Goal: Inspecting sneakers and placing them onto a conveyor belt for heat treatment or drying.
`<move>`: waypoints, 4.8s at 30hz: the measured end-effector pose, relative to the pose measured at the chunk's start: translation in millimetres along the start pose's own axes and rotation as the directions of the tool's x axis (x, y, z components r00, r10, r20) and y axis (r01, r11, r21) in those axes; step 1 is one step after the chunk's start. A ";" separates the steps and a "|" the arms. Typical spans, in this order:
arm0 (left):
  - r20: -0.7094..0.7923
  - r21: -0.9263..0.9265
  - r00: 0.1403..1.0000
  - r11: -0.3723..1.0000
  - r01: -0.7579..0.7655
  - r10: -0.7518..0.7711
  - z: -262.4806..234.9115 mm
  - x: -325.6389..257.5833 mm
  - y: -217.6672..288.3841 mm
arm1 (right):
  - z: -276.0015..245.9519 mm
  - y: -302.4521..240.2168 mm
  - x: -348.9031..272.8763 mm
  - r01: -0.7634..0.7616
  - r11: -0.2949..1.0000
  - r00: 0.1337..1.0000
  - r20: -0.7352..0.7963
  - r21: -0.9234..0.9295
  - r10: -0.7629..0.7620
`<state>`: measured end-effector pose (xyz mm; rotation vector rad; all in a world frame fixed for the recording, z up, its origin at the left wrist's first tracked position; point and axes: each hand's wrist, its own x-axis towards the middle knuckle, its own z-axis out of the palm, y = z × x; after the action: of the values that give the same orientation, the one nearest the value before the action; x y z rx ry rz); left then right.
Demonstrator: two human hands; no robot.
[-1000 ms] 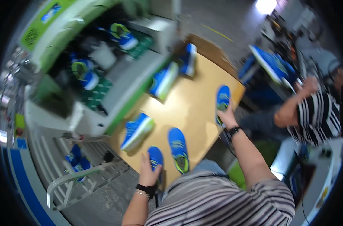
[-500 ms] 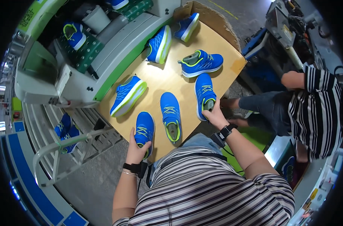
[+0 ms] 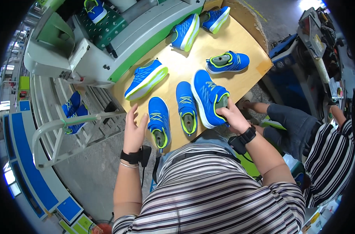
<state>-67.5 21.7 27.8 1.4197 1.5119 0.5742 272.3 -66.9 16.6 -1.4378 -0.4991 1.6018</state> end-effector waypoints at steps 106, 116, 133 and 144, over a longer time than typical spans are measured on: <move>-0.003 0.434 0.963 0.868 -0.241 0.268 -13.7 -42.1 -95.4 | -77.0 -20.3 195.3 0.040 0.952 0.941 -0.309 -0.305 -0.139; -0.002 -0.526 0.887 0.755 0.392 -0.462 55.8 2.6 -51.5 | 9.0 -56.8 250.1 0.134 0.991 0.905 -0.411 0.033 -0.109; 0.230 -0.765 0.973 0.621 0.173 0.012 37.8 73.1 82.8 | 57.9 -52.4 46.7 0.510 0.582 0.856 0.306 -0.634 -0.416; -0.261 -0.613 0.938 0.712 -0.344 0.229 6.3 133.3 140.6 | 0.5 73.1 37.8 0.260 0.663 0.916 -0.036 -0.702 -0.398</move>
<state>24.3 175.8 101.5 1.0575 1.0356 1.3078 249.4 -73.5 -62.2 -1.8749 -1.2687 0.9860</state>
